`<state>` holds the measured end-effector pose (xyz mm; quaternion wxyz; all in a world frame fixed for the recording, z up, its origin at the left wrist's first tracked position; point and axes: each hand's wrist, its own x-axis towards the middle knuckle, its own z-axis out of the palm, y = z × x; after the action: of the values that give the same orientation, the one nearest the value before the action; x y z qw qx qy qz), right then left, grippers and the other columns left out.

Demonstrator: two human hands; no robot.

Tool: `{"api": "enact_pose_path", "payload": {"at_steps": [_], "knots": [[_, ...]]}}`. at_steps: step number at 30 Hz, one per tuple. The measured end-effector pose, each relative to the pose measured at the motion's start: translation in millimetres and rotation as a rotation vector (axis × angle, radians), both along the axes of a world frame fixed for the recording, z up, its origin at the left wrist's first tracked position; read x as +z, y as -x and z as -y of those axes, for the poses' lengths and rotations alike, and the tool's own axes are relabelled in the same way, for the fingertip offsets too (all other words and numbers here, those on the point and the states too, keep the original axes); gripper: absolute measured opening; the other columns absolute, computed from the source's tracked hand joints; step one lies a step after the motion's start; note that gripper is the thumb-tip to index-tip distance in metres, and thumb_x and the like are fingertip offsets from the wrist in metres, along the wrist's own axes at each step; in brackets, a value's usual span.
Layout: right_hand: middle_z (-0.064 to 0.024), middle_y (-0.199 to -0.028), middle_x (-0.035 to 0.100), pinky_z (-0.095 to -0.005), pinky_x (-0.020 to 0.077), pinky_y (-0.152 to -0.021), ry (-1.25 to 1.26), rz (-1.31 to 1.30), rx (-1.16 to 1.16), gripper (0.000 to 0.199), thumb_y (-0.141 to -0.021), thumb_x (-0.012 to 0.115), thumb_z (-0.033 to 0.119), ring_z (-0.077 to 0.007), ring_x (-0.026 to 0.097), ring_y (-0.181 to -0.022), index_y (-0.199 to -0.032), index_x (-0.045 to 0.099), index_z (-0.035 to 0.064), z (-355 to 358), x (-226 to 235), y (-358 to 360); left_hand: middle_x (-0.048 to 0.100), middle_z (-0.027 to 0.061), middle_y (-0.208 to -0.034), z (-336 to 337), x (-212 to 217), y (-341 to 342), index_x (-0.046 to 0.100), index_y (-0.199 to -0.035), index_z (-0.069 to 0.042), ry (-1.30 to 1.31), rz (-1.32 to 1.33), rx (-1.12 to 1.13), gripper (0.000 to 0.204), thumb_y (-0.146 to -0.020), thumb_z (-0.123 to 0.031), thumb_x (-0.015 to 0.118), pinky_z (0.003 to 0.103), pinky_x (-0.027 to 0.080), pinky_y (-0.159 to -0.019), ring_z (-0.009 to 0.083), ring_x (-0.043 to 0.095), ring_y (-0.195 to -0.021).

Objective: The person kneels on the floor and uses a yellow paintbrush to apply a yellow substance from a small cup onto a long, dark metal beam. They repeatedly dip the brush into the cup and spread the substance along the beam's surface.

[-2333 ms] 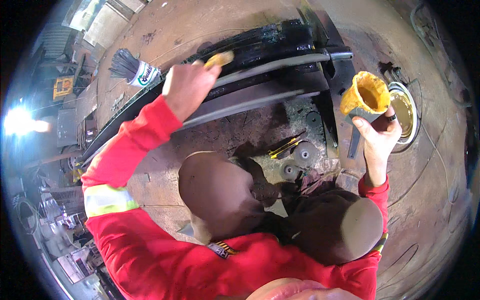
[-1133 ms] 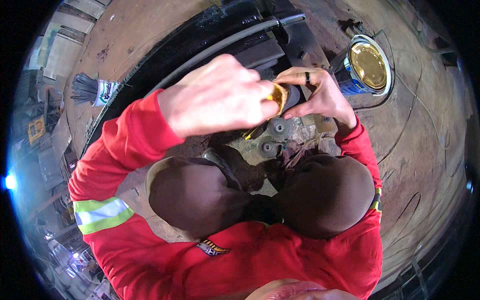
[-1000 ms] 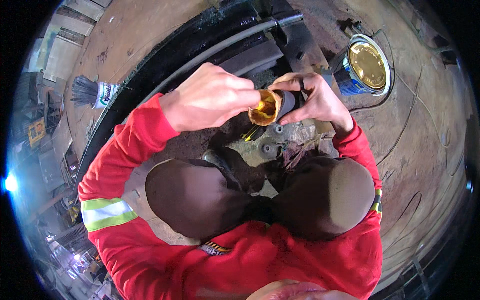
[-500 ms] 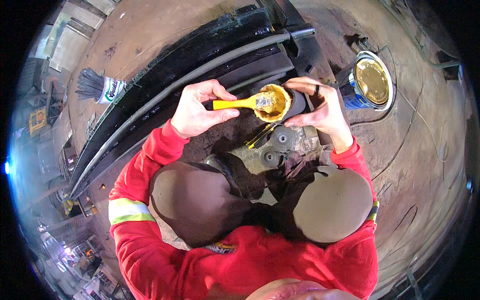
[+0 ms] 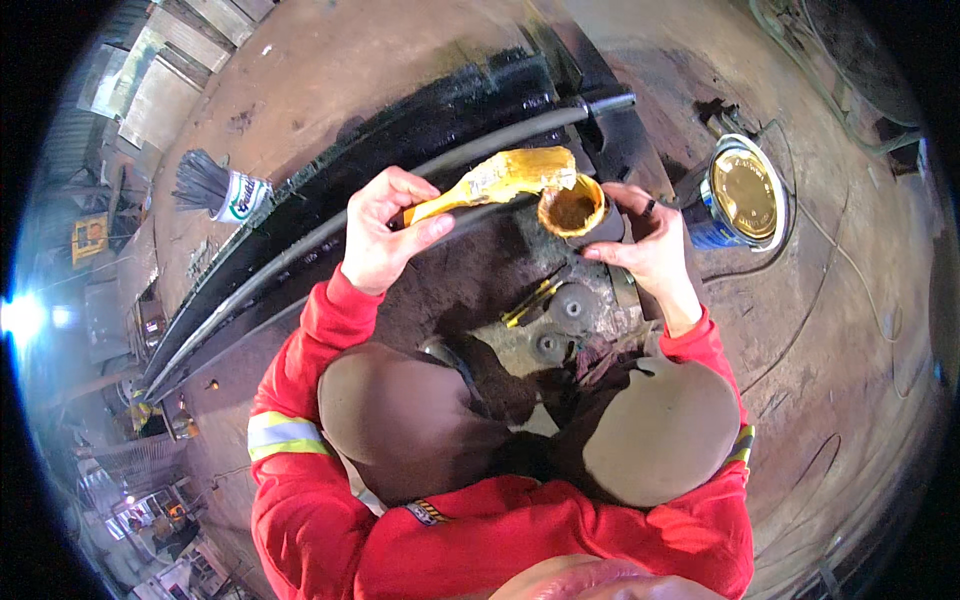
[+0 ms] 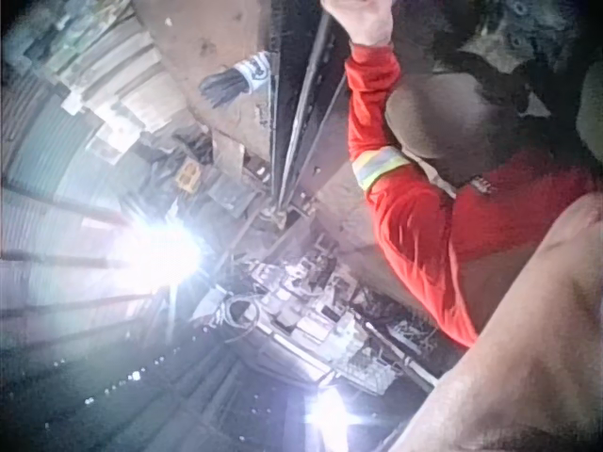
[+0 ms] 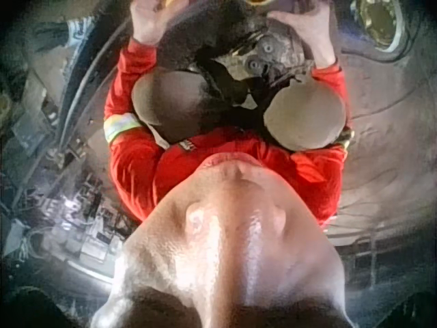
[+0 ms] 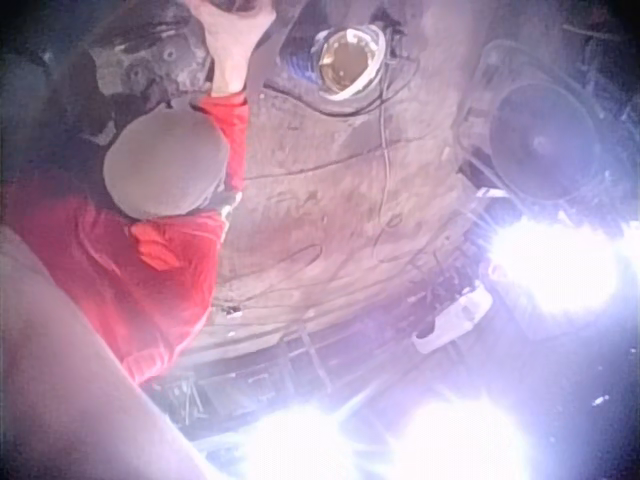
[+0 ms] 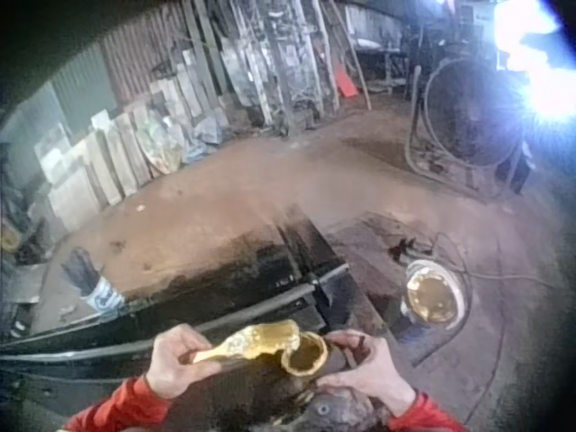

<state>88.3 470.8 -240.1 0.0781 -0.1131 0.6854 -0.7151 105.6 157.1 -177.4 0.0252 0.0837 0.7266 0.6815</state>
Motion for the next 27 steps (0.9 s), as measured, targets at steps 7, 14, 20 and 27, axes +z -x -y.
{"api": "enact_pose_path", "payload": {"at_steps": [7,14,20,27], "knots": [[-0.0092,-0.113,0.064,-0.0316,0.0424,-0.098,0.046,0.027,-0.036,0.067,-0.057,0.091,0.008,-0.0178,0.059,-0.106,-0.116,0.063,-0.0062,-6,-13,-4,0.062,0.0015,-0.079,3,42,5,0.061,-0.100,-0.001,0.306,-0.165,0.263,0.016,-0.088,-0.009,0.068,0.018,0.036,-0.056,0.0030,0.048,-0.063],[-0.0084,-0.111,0.065,-0.0312,0.0426,-0.097,0.107,0.059,-0.083,0.065,-0.059,0.091,0.009,-0.0169,0.059,-0.106,-0.116,0.063,-0.0063,-11,-18,-8,0.067,0.0109,-0.077,6,23,30,0.066,-0.100,-0.005,0.904,-0.337,0.241,0.016,-0.083,-0.007,0.069,0.029,0.051,-0.061,0.0179,0.066,-0.063],[-0.0077,-0.109,0.066,-0.0311,0.0440,-0.095,0.112,0.026,-0.112,0.067,-0.056,0.092,0.010,-0.0163,0.060,-0.104,-0.115,0.063,-0.0058,-10,-21,-5,0.061,0.0112,-0.069,-18,7,59,0.058,-0.087,-0.012,1.450,-0.621,0.168,0.006,-0.084,-0.014,0.063,0.043,0.050,-0.054,0.0326,0.064,-0.062],[-0.0096,-0.113,0.065,-0.0308,0.0430,-0.098,0.153,0.058,-0.128,0.068,-0.058,0.092,0.010,-0.0178,0.059,-0.107,-0.117,0.062,-0.0065,-24,-22,-5,0.062,0.0158,-0.064,25,46,-20,0.059,-0.085,-0.009,1.580,-0.192,0.391,0.008,-0.083,-0.017,0.061,0.047,0.050,-0.056,0.0358,0.064,-0.061]]}}
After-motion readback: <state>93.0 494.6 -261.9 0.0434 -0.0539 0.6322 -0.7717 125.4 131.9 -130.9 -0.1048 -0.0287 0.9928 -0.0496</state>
